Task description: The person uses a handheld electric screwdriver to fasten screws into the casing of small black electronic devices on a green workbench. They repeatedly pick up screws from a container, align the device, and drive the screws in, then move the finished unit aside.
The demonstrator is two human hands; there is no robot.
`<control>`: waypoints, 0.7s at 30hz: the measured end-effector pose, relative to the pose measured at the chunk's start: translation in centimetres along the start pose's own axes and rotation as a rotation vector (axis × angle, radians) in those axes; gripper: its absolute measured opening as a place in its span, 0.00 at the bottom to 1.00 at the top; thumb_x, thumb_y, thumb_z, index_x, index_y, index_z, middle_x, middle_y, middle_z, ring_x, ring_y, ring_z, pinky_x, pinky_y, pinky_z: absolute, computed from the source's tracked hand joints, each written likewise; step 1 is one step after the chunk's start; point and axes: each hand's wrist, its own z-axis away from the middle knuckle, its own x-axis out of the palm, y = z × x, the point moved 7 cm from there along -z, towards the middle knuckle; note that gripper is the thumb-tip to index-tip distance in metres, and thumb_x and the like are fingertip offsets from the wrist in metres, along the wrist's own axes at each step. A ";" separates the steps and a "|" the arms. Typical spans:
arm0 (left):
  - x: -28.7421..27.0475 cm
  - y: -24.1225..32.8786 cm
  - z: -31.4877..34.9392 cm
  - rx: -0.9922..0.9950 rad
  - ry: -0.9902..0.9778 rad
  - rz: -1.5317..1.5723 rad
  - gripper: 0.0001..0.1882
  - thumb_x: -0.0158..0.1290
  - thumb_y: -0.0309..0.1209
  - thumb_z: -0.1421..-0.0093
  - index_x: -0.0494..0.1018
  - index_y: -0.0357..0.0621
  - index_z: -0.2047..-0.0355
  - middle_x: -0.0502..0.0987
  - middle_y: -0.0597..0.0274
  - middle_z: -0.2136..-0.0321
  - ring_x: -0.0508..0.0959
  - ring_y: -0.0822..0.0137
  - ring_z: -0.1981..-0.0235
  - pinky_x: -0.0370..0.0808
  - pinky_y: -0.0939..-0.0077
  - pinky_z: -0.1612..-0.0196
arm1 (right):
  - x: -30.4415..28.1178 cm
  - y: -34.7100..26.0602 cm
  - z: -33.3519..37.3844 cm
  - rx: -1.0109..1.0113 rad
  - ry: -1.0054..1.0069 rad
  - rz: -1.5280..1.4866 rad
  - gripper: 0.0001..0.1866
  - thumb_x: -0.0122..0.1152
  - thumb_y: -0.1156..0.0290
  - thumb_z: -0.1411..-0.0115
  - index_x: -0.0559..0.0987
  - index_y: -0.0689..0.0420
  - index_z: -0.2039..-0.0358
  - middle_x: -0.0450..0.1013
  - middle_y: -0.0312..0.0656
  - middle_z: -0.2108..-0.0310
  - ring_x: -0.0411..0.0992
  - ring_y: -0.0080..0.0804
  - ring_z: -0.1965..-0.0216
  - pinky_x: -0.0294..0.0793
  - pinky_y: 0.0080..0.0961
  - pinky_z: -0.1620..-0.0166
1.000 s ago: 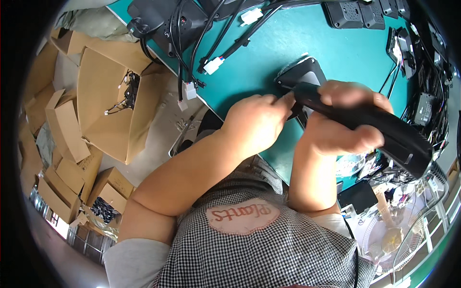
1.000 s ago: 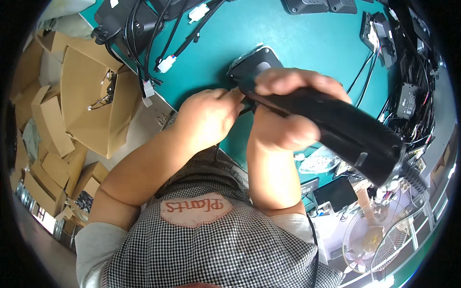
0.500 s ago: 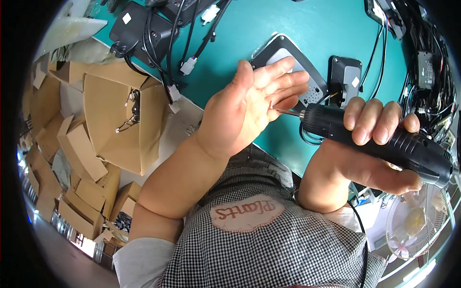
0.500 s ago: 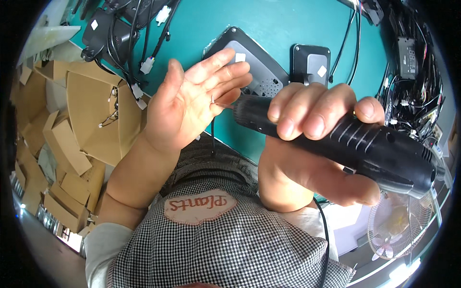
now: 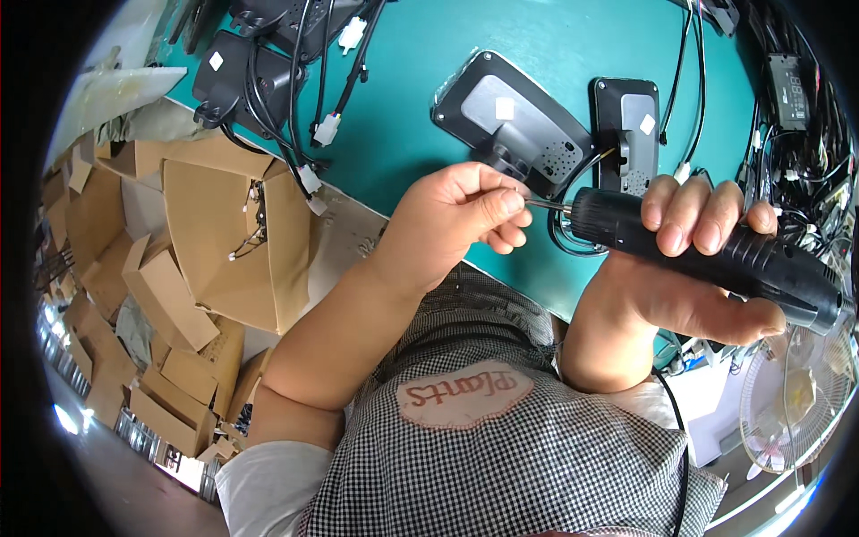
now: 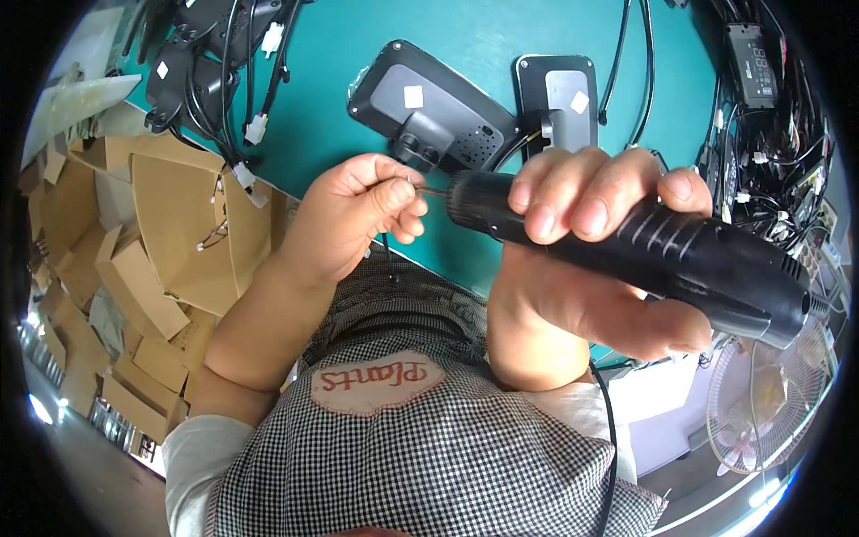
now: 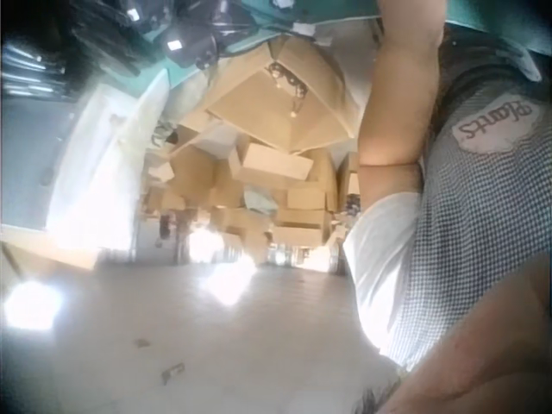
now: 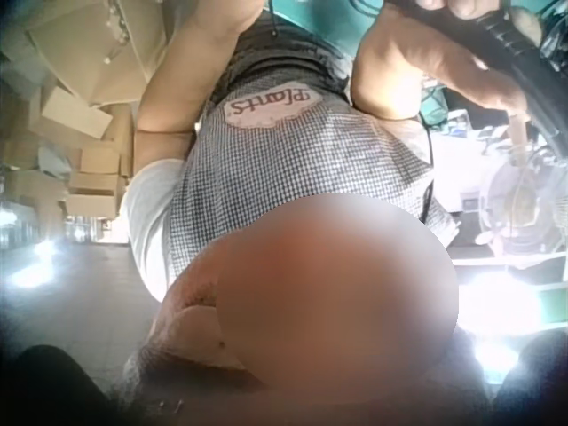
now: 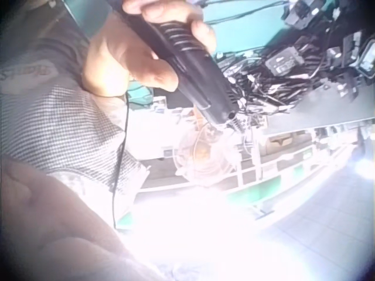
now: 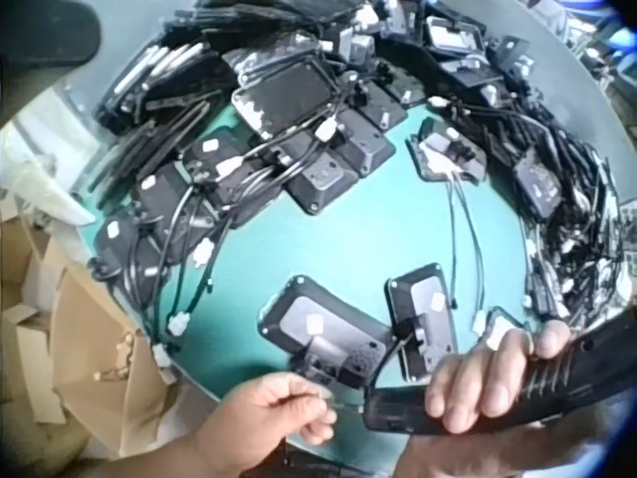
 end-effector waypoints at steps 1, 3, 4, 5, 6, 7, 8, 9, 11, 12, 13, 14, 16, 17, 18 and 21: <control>0.1 -0.1 0.0 0.017 0.007 -0.008 0.08 0.48 0.28 0.40 0.70 0.36 0.63 0.76 0.59 0.72 0.76 0.71 0.72 0.74 0.80 0.70 | -0.2 -0.4 0.1 -0.004 0.001 -0.006 0.37 0.59 0.36 0.54 0.69 0.55 0.55 0.68 0.35 0.73 0.67 0.26 0.77 0.66 0.26 0.71; 0.2 -0.7 -0.3 0.043 0.028 -0.018 0.07 0.48 0.28 0.40 0.70 0.36 0.64 0.76 0.59 0.73 0.76 0.72 0.73 0.73 0.80 0.72 | -0.7 -0.8 0.1 -0.003 0.014 -0.026 0.37 0.59 0.37 0.54 0.69 0.56 0.56 0.68 0.35 0.72 0.68 0.26 0.76 0.65 0.25 0.71; 0.6 -0.6 -0.3 0.084 0.022 -0.042 0.07 0.48 0.28 0.40 0.70 0.36 0.65 0.76 0.59 0.73 0.76 0.71 0.73 0.73 0.80 0.72 | -1.0 -0.9 0.2 -0.004 0.020 -0.029 0.36 0.59 0.38 0.54 0.69 0.56 0.56 0.68 0.35 0.72 0.68 0.26 0.76 0.65 0.25 0.71; 1.2 -0.4 -0.2 0.131 0.013 -0.070 0.07 0.48 0.28 0.40 0.70 0.36 0.65 0.76 0.59 0.73 0.76 0.71 0.73 0.73 0.80 0.72 | -1.1 -1.3 0.3 -0.011 0.025 -0.031 0.36 0.60 0.38 0.54 0.69 0.56 0.56 0.68 0.35 0.72 0.68 0.26 0.76 0.65 0.25 0.71; 1.7 -0.2 -0.1 0.178 0.004 -0.097 0.07 0.48 0.28 0.39 0.70 0.36 0.65 0.76 0.59 0.73 0.76 0.71 0.73 0.73 0.80 0.72 | -1.3 -1.6 0.4 -0.017 0.029 -0.034 0.36 0.60 0.38 0.54 0.69 0.57 0.56 0.69 0.35 0.72 0.68 0.26 0.76 0.65 0.25 0.71; 2.0 -0.1 -0.2 0.181 0.018 -0.098 0.06 0.47 0.28 0.39 0.70 0.37 0.66 0.76 0.59 0.73 0.76 0.71 0.73 0.73 0.80 0.72 | -1.4 -1.9 0.5 -0.026 0.027 -0.032 0.36 0.60 0.39 0.54 0.69 0.57 0.56 0.69 0.36 0.72 0.68 0.26 0.76 0.65 0.25 0.71; 2.2 0.0 -0.2 0.182 0.033 -0.098 0.06 0.47 0.28 0.39 0.70 0.37 0.66 0.76 0.59 0.73 0.76 0.71 0.72 0.73 0.80 0.71 | -1.6 -2.2 0.5 -0.032 0.033 -0.028 0.36 0.60 0.39 0.54 0.69 0.57 0.56 0.69 0.36 0.72 0.68 0.26 0.76 0.65 0.25 0.71; 2.3 0.1 -0.2 0.183 0.048 -0.098 0.06 0.47 0.28 0.39 0.70 0.37 0.67 0.76 0.59 0.73 0.76 0.71 0.72 0.74 0.80 0.71 | -1.7 -2.5 0.6 -0.037 0.039 -0.024 0.36 0.60 0.39 0.54 0.69 0.57 0.57 0.68 0.36 0.72 0.68 0.26 0.76 0.65 0.25 0.71; 2.5 0.0 -0.1 0.152 0.064 -0.115 0.07 0.46 0.29 0.38 0.70 0.37 0.67 0.76 0.59 0.74 0.77 0.72 0.73 0.74 0.81 0.73 | -2.0 -3.1 0.9 -0.041 0.059 -0.014 0.36 0.60 0.39 0.53 0.69 0.57 0.57 0.68 0.36 0.73 0.68 0.26 0.76 0.65 0.25 0.71; 2.5 -0.2 0.0 0.137 0.073 -0.124 0.07 0.46 0.29 0.38 0.69 0.37 0.68 0.76 0.59 0.74 0.77 0.72 0.73 0.74 0.81 0.73 | -2.1 -3.3 1.0 -0.042 0.066 -0.010 0.35 0.60 0.39 0.53 0.69 0.58 0.57 0.68 0.36 0.73 0.68 0.26 0.76 0.65 0.25 0.71; 2.7 -0.4 0.0 0.127 0.053 -0.141 0.08 0.46 0.30 0.38 0.69 0.37 0.68 0.76 0.59 0.75 0.77 0.72 0.74 0.73 0.82 0.75 | -2.1 -3.3 1.2 -0.042 0.064 -0.008 0.35 0.60 0.39 0.53 0.69 0.57 0.57 0.68 0.36 0.73 0.68 0.26 0.76 0.65 0.25 0.71; 2.8 -0.6 0.0 0.117 0.034 -0.158 0.08 0.46 0.30 0.38 0.69 0.37 0.68 0.76 0.60 0.76 0.77 0.72 0.75 0.73 0.82 0.76 | -2.2 -3.2 1.3 -0.040 0.063 -0.011 0.35 0.59 0.40 0.53 0.69 0.57 0.57 0.67 0.36 0.73 0.68 0.26 0.76 0.65 0.25 0.71; 3.2 -0.9 0.0 0.104 0.004 -0.184 0.09 0.45 0.31 0.37 0.69 0.37 0.68 0.75 0.59 0.77 0.77 0.72 0.76 0.73 0.83 0.78 | -2.2 -3.2 1.7 -0.034 0.066 -0.018 0.35 0.59 0.40 0.53 0.69 0.57 0.57 0.67 0.36 0.73 0.67 0.26 0.76 0.65 0.25 0.71; 3.5 -1.1 0.0 0.099 -0.007 -0.195 0.10 0.45 0.32 0.37 0.69 0.37 0.68 0.75 0.59 0.78 0.77 0.72 0.77 0.72 0.84 0.78 | -2.3 -3.1 1.8 -0.030 0.069 -0.023 0.34 0.59 0.40 0.52 0.69 0.57 0.57 0.67 0.36 0.73 0.67 0.26 0.76 0.65 0.25 0.71; 3.7 -1.2 0.0 0.094 -0.018 -0.205 0.11 0.45 0.33 0.37 0.69 0.37 0.68 0.75 0.59 0.79 0.77 0.72 0.77 0.72 0.84 0.79 | -2.3 -3.1 1.9 -0.031 0.067 -0.027 0.34 0.59 0.40 0.52 0.69 0.57 0.57 0.67 0.36 0.73 0.67 0.26 0.76 0.65 0.25 0.71; 4.2 -1.5 0.2 0.091 -0.003 -0.203 0.12 0.43 0.35 0.36 0.68 0.38 0.69 0.71 0.62 0.83 0.73 0.75 0.81 0.69 0.85 0.81 | -2.4 -2.9 2.0 -0.027 0.057 -0.049 0.34 0.59 0.40 0.52 0.69 0.58 0.56 0.67 0.36 0.73 0.67 0.26 0.76 0.65 0.25 0.71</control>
